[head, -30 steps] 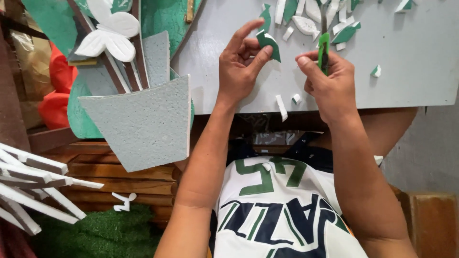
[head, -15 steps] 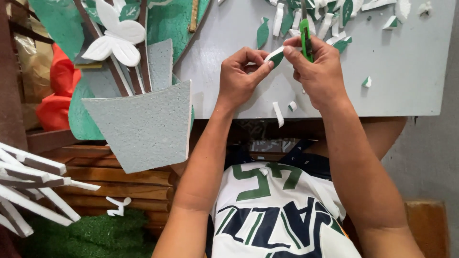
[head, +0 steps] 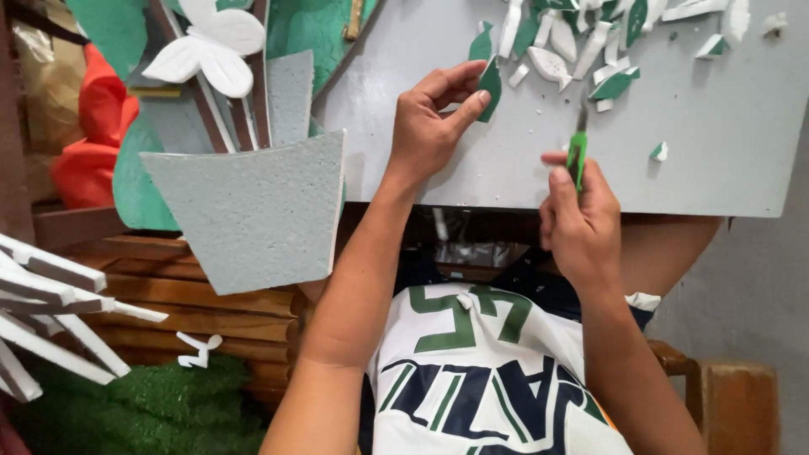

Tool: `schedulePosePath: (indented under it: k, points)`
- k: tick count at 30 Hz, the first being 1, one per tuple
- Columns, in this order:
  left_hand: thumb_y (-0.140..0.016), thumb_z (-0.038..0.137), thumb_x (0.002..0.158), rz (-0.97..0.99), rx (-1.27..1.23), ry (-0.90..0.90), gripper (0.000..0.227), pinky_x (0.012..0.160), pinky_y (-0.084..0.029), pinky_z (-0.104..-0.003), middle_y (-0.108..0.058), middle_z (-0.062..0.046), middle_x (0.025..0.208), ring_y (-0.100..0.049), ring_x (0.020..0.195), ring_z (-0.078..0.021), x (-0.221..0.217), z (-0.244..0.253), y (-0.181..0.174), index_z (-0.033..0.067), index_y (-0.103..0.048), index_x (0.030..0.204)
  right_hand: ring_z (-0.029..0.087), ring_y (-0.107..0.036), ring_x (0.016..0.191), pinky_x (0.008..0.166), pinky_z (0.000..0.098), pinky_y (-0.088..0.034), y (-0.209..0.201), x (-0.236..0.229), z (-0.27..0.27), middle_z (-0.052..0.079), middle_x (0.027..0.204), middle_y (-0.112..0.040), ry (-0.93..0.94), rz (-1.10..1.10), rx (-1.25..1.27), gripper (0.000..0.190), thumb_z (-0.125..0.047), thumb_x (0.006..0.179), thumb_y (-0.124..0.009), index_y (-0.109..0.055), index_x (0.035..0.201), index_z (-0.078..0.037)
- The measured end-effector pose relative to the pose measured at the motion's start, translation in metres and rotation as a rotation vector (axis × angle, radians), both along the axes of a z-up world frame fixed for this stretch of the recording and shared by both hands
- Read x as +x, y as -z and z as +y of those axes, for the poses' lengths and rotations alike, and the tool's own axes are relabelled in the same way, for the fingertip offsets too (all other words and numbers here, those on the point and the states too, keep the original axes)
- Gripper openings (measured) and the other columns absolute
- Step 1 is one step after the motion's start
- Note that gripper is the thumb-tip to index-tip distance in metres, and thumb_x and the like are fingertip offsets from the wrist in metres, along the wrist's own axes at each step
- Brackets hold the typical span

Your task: Carving and shaping small foam pieces into leaves using a utility knife.

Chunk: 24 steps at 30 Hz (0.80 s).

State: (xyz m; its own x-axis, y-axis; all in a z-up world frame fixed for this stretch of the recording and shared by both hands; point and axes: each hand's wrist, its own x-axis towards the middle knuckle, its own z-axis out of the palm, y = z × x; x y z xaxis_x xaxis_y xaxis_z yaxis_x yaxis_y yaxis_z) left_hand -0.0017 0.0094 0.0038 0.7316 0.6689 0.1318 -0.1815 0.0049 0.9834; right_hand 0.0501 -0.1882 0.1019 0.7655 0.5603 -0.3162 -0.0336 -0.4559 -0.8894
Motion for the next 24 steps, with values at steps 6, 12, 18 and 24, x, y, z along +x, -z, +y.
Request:
schedulePosePath:
  k: [6,12,18,24]
  points:
    - [-0.077,0.018,0.094,0.030,0.002,-0.008,0.033,0.094,-0.067,-0.028,-0.075,-0.007,0.117,-0.074,0.105,-0.0163,0.001,0.000,0.002,0.0056,-0.070,0.125,0.025,-0.056,0.058,0.061,0.0419,-0.044,0.016,-0.001,0.024,0.005,0.074,-0.059,-0.170,-0.462,-0.122,0.043,-0.017,0.111,-0.040,-0.041,0.154,-0.011]
    - [-0.078,0.018,0.094,0.009,-0.002,-0.005,0.032,0.093,-0.068,-0.028,-0.077,-0.008,0.112,-0.075,0.102,-0.0162,0.001,0.001,0.002,0.0043,-0.071,0.122,0.025,-0.052,0.055,0.056,0.0376,-0.044,0.036,-0.005,0.024,0.014,0.109,-0.075,-0.257,-0.701,-0.052,0.044,-0.011,0.117,-0.043,-0.036,0.160,-0.010]
    - [-0.079,0.020,0.093,0.014,-0.028,0.000,0.034,0.092,-0.068,-0.027,-0.077,-0.008,0.109,-0.075,0.100,-0.0155,0.001,0.001,0.002,0.0041,-0.071,0.121,0.025,-0.051,0.056,0.058,0.0379,-0.045,0.036,-0.004,0.027,0.013,0.092,-0.071,-0.292,-0.706,-0.065,0.045,-0.010,0.117,-0.045,-0.037,0.161,-0.009]
    - [-0.078,0.017,0.093,0.016,-0.036,0.013,0.032,0.091,-0.069,-0.028,-0.078,-0.009,0.108,-0.076,0.100,-0.0167,0.001,0.000,-0.002,0.0033,-0.071,0.120,0.028,-0.051,0.055,0.057,0.0412,-0.043,0.037,0.000,0.026,0.013,0.087,-0.070,-0.326,-0.760,-0.102,0.044,-0.007,0.116,-0.047,-0.040,0.160,-0.008]
